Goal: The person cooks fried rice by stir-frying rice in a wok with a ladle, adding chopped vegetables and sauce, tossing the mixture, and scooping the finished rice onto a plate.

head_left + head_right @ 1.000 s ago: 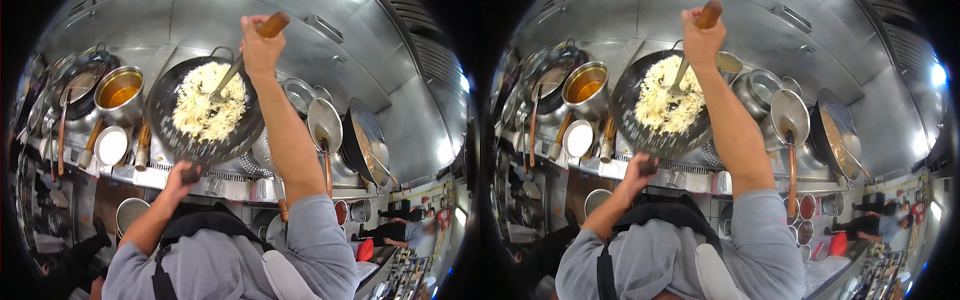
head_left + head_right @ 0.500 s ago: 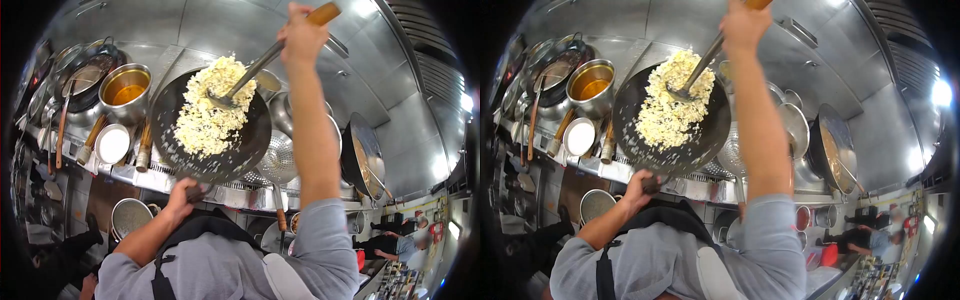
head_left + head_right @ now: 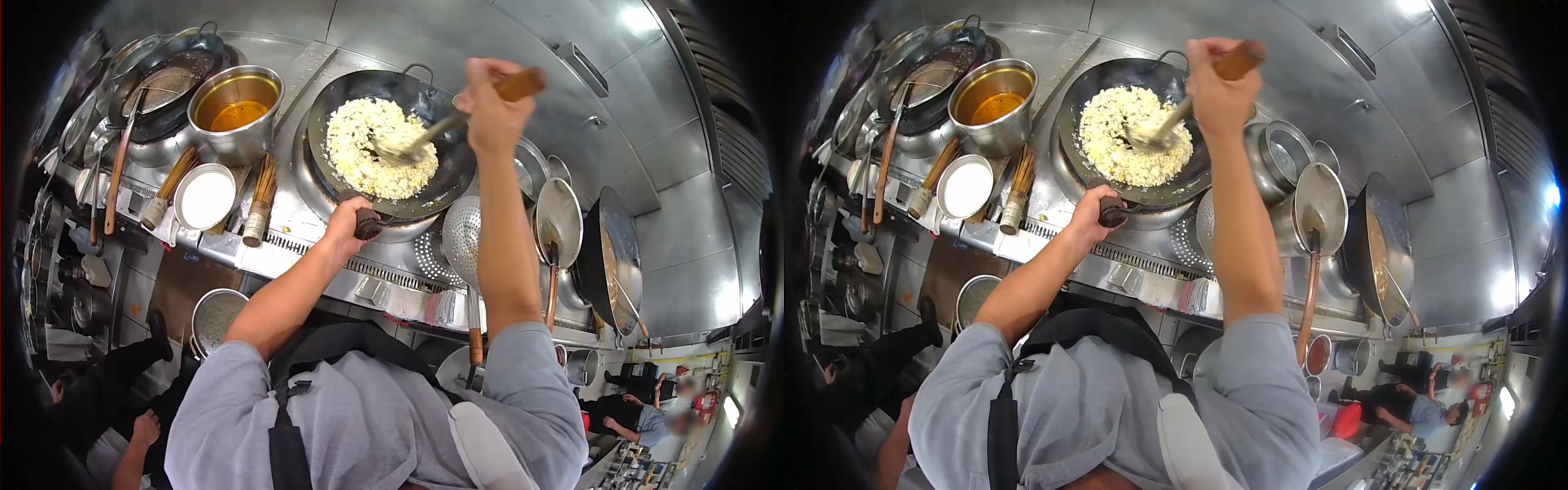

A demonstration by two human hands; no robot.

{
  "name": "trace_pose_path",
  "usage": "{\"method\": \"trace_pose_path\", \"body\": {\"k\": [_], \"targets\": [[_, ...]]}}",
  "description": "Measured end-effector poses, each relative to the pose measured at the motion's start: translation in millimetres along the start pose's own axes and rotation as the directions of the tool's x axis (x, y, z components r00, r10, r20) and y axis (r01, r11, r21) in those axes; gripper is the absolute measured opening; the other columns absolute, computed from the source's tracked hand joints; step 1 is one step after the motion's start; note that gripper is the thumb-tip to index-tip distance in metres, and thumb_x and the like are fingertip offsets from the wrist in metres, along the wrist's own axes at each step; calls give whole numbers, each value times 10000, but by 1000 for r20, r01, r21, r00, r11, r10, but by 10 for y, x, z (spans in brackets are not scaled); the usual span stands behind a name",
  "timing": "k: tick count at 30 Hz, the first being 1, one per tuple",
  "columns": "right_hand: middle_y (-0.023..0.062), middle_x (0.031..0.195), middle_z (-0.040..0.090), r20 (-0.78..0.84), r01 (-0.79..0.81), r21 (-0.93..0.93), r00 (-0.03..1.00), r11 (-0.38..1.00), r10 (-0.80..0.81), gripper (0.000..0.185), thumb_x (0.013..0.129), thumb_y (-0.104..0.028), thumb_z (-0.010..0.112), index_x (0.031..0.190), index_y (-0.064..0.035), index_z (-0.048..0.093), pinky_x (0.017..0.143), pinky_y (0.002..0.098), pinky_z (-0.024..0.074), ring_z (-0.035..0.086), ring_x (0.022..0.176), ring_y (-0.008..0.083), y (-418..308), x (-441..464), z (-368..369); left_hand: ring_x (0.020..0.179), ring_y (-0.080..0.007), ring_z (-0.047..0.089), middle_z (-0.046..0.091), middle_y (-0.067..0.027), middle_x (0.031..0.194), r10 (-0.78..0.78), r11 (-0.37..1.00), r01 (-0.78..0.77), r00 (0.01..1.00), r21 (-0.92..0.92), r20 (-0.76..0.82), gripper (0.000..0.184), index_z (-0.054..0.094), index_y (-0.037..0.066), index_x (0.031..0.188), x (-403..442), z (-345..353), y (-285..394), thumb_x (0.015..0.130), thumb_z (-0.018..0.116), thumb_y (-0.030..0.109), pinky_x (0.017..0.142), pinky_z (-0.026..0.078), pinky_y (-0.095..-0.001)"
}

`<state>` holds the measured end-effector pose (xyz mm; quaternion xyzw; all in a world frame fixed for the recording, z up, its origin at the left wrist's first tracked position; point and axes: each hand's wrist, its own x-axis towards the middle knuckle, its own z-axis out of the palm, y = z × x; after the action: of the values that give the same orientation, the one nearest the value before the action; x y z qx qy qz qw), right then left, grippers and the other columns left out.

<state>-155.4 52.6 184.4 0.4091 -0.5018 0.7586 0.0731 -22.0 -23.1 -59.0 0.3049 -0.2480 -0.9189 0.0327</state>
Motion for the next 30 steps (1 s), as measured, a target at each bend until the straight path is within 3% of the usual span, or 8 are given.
{"method": "trace_pose_path", "body": {"k": [6, 9, 12, 15, 18, 24, 28, 30], "targets": [[7, 550, 484, -72, -109, -73, 992, 991, 104, 174, 874, -51, 700, 968, -6, 561, 424, 282, 386, 451, 431, 102, 167, 711, -489, 740, -238, 629, 628, -104, 809, 23, 999, -23, 999, -33, 23, 154, 572, 91, 893, 77, -17, -42, 776, 615, 181, 689, 536, -436], [29, 580, 511, -403, 112, 132, 914, 985, -50, 178, 861, -86, 706, 916, 12, 569, 398, 266, 393, 486, 425, 132, 116, 1170, -725, 745, -240, 632, 630, -107, 820, 35, 999, -36, 998, -35, -49, 154, 577, 87, 897, 2, 46, -33, 781, 614, 181, 674, 536, -433], [15, 572, 489, -300, 101, 54, 951, 993, -80, 216, 847, -109, 725, 889, 0, 543, 408, 268, 402, 474, 430, 125, 580, 479, -445, 658, -220, 616, 603, -87, 740, 41, 998, -43, 999, -43, -30, 97, 586, 91, 817, 9, 48, -49, 779, 613, 176, 575, 524, -380], [-25, 559, 429, 2, -172, 101, 985, 980, 173, 185, 865, -75, 719, 936, -47, 550, 404, 275, 375, 404, 413, 98, 263, 509, -207, 712, -234, 628, 625, -105, 795, 35, 998, -36, 999, -44, -4, 137, 587, 86, 875, 117, 31, -16, 779, 615, 180, 650, 535, -425], [-19, 576, 444, -10, -118, 44, 993, 992, 119, 208, 849, -82, 742, 929, -45, 554, 406, 281, 378, 413, 419, 94, -600, 504, 1, 718, -248, 634, 626, -117, 806, 44, 998, -46, 998, -47, -37, 155, 579, 72, 882, 47, 82, -39, 779, 620, 181, 658, 543, -428], [4, 599, 509, -86, -104, 107, 990, 989, 113, 211, 830, -77, 760, 930, -26, 580, 427, 282, 387, 442, 423, 97, 298, 531, -111, 709, -275, 625, 623, -143, 791, 39, 999, -39, 999, -35, -22, 114, 573, 71, 848, 22, 21, -40, 794, 607, 166, 625, 541, -435], [41, 597, 540, -3, 31, 14, 1000, 999, -31, 195, 839, -70, 745, 918, 5, 583, 422, 287, 397, 462, 409, 113, -497, 106, 145, 707, -272, 624, 626, -134, 773, 55, 998, -55, 998, -42, -14, 106, 583, 69, 837, -4, 62, -72, 793, 607, 162, 640, 543, -434], [49, 599, 542, -63, 46, 7, 997, 999, -46, 181, 845, -35, 734, 917, 20, 578, 428, 271, 408, 485, 428, 113, -83, -141, 200, 706, -265, 625, 629, -126, 770, 69, 997, -68, 998, -40, 4, 111, 589, 69, 844, -18, 55, -34, 791, 607, 165, 652, 545, -431]]}}
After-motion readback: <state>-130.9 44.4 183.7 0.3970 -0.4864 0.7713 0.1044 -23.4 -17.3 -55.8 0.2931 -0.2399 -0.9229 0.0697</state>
